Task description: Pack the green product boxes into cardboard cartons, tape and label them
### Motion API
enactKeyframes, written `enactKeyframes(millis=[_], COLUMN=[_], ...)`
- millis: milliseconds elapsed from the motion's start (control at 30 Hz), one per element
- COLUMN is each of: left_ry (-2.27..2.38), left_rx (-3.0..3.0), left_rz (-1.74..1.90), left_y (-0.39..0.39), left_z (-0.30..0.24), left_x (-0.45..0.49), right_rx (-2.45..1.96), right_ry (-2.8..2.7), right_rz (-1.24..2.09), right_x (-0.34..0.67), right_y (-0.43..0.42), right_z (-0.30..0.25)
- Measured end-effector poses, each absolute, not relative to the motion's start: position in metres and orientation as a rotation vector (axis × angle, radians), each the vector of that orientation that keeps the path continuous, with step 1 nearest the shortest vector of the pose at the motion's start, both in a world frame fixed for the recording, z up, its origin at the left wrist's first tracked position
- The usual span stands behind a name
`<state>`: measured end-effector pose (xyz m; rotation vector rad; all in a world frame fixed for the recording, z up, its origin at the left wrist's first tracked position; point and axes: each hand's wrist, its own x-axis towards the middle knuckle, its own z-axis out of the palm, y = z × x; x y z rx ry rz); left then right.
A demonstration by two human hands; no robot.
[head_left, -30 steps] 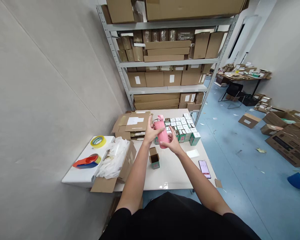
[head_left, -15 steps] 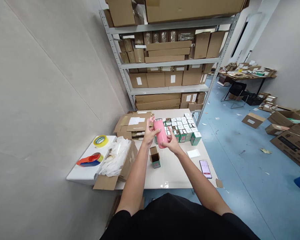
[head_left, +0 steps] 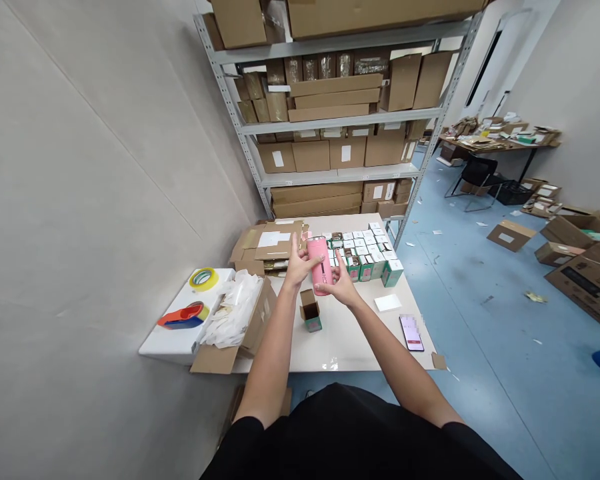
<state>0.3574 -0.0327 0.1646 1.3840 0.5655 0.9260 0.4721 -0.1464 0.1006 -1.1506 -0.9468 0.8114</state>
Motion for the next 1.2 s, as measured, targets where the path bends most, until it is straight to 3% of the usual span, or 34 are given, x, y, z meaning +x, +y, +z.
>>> enactKeyframes(millis=[900, 1067, 1200], left_ry=[0.629, 0.594, 0.55], left_rx=[1.316, 1.304, 1.276], left_rz=[0.862, 0.89, 0.867], left_y=[-0.023, -0.023, -0.022], left_z=[0.14, 0.144, 0.147], left_x=[0.332, 0.327, 0.326], right_rx=[-1.205, -1.091, -1.162], right_ry=[-0.899, -0.923, -0.877], right_rz=[0.894, 1.059, 0.924], right_x=[0.451, 0.45, 0.452], right_y=[-0.144, -0.144, -0.141], right_z=[0.092, 0.101, 0.1])
